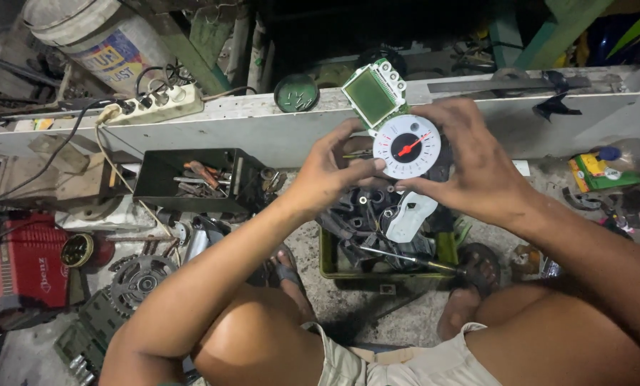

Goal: The person sits on the floor and disassembles a motorcycle speedometer, separating the dial face and circuit board from the white housing. They wipe the gauge lens and housing with a cloth, then use a screwdriver on the black housing parts.

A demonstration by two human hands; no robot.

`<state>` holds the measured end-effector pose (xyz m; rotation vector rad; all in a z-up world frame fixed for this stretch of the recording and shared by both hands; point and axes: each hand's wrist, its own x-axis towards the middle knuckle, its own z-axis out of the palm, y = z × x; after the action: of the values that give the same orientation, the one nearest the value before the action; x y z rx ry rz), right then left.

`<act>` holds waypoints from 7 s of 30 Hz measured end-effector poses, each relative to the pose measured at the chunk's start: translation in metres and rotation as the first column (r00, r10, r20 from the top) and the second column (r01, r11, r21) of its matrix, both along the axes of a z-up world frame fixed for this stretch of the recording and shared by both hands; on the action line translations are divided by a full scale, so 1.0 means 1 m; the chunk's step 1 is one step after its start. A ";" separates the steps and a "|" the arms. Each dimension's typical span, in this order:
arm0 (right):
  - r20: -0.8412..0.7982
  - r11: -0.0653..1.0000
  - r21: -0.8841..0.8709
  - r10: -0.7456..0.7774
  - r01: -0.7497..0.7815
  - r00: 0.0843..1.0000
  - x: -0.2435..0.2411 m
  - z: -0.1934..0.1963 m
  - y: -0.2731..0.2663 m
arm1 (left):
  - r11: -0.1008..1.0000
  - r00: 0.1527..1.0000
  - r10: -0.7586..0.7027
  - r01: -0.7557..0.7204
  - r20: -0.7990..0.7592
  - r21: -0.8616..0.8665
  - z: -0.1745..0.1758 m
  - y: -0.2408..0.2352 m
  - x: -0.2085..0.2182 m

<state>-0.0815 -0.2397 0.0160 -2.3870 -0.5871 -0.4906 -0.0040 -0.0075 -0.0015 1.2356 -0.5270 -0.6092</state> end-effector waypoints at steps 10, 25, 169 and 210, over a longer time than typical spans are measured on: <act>0.002 0.995 -0.088 -0.056 0.056 0.998 0.001 -0.001 -0.001 | 0.999 0.996 0.016 -0.019 0.091 0.040 -0.011 0.002 0.002; -0.074 0.998 0.046 -0.035 0.038 0.997 -0.003 0.001 -0.001 | 0.999 0.919 -0.036 0.020 0.392 0.046 -0.002 0.004 -0.008; -0.561 0.461 -0.740 -0.020 -0.490 0.828 0.060 -0.240 -0.051 | 0.958 0.919 0.260 -0.208 -0.297 0.195 -0.044 0.052 0.036; -0.262 0.662 -0.740 -0.443 0.116 0.857 -0.013 -0.184 -0.151 | 0.969 0.866 0.243 -0.192 -0.436 0.158 -0.133 0.056 0.040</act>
<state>-0.0945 -0.3903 -0.1679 -3.2256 -0.1875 0.2124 0.0356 0.0483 -0.1349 1.1848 0.0414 -0.7131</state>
